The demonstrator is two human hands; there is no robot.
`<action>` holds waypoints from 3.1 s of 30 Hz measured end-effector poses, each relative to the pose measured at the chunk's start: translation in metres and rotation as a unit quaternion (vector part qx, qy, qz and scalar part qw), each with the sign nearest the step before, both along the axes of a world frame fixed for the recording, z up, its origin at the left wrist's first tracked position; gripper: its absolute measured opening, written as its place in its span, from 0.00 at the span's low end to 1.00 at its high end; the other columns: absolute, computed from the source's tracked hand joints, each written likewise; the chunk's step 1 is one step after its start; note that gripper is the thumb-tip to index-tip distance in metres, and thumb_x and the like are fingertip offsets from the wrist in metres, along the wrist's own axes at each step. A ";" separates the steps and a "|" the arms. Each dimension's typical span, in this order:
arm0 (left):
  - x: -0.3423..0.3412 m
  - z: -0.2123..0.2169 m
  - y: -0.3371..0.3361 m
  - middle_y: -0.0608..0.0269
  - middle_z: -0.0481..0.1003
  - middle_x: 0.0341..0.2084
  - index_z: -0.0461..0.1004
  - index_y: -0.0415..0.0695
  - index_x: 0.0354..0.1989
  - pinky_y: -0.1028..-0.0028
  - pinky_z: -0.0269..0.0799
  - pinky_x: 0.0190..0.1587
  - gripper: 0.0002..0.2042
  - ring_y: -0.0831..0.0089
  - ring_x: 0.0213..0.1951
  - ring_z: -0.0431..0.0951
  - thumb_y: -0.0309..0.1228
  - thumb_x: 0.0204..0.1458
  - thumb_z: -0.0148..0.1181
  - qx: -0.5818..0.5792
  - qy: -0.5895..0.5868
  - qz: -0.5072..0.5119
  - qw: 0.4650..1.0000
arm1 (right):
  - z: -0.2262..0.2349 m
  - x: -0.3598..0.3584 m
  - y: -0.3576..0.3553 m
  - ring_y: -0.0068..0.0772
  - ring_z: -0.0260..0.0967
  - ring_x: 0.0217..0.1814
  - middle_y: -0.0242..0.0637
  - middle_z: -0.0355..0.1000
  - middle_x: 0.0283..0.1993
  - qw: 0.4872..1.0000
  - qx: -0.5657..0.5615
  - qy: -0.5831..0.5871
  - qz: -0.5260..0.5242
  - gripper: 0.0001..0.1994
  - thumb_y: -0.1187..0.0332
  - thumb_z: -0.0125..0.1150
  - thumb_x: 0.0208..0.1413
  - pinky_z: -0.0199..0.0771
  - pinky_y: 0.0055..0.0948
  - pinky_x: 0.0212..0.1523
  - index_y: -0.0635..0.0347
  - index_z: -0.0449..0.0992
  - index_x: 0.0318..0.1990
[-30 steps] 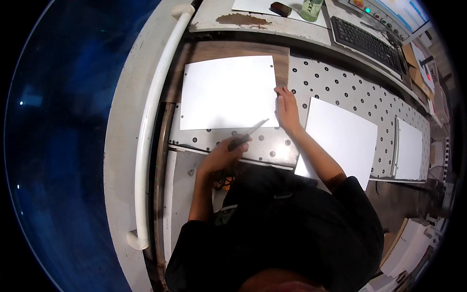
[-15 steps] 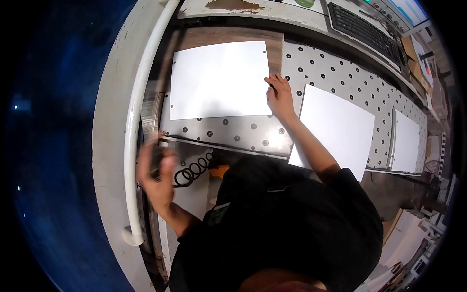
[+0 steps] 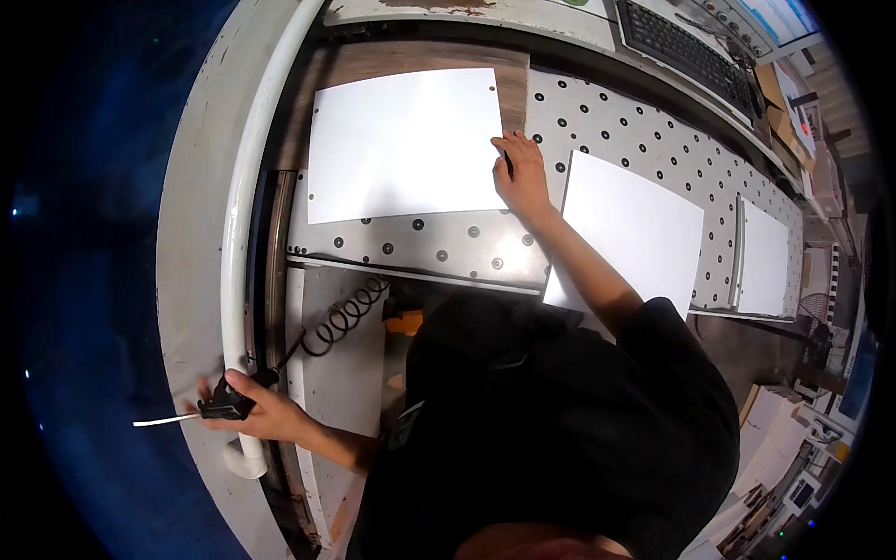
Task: The person operates a sheet cutting machine in a factory setting. They repeatedly place white rectangular sheets onto a perforated metal table, align them against a guide, and use a lever to activate the cutting mechanism. The person handles the sheets one at a time, moving them from a stack to the machine and then to a collection area.
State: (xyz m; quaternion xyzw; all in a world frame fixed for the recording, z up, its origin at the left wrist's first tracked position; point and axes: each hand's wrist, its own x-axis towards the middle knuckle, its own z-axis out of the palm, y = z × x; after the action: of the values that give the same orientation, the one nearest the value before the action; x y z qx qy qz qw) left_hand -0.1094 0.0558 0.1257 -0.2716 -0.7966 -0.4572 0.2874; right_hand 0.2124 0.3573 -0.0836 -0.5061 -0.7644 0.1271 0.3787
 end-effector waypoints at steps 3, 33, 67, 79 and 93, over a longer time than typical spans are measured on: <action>-0.012 0.011 -0.015 0.40 0.60 0.65 0.50 0.44 0.70 0.50 0.70 0.62 0.38 0.48 0.66 0.62 0.52 0.60 0.58 -0.003 0.211 0.044 0.977 | -0.001 0.002 -0.002 0.58 0.61 0.68 0.54 0.70 0.61 1.000 0.003 -0.001 -0.003 0.17 0.73 0.54 0.56 0.53 0.53 0.71 0.60 0.76 0.54; -0.067 -0.184 0.115 0.65 0.73 0.31 0.68 0.33 0.61 0.79 0.68 0.30 0.24 0.80 0.28 0.72 0.31 0.59 0.65 -0.130 -0.426 -0.414 0.794 | 0.056 0.018 -0.085 0.45 0.72 0.55 0.54 0.75 0.52 0.887 -0.299 0.331 -0.123 0.27 0.57 0.65 0.54 0.72 0.34 0.54 0.62 0.73 0.58; 0.568 -0.166 0.173 0.58 0.75 0.51 0.66 0.40 0.60 0.62 0.73 0.62 0.22 0.65 0.55 0.76 0.20 0.56 0.59 -0.271 -0.743 -0.604 0.095 | 0.088 0.504 -0.325 0.28 0.74 0.51 0.37 0.74 0.55 0.560 0.097 0.795 -0.212 0.30 0.50 0.48 0.69 0.80 0.33 0.51 0.61 0.59 0.70; 0.688 -0.132 0.172 0.59 0.82 0.33 0.69 0.39 0.58 0.78 0.75 0.29 0.20 0.76 0.30 0.80 0.41 0.66 0.55 -0.576 -0.291 -0.758 0.093 | 0.022 0.477 -0.283 0.65 0.29 0.81 0.65 0.30 0.78 0.747 -0.010 0.222 -0.627 0.46 0.66 0.60 0.61 0.36 0.50 0.77 0.70 0.33 0.75; 0.442 -0.126 0.217 0.62 0.82 0.39 0.75 0.41 0.58 0.76 0.74 0.41 0.17 0.77 0.37 0.79 0.30 0.62 0.58 -0.280 -0.189 -0.747 0.572 | 0.011 0.553 -0.222 0.60 0.29 0.82 0.58 0.35 0.79 0.692 -0.021 0.174 -0.700 0.40 0.57 0.53 0.66 0.31 0.57 0.76 0.67 0.40 0.75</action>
State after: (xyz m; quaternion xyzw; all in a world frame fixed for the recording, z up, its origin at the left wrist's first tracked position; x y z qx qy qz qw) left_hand 0.3324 0.2727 0.0001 -0.7447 -0.4350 -0.3049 -0.4040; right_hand 0.7653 0.1357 -0.0725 -0.8711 -0.1061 -0.0732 0.4739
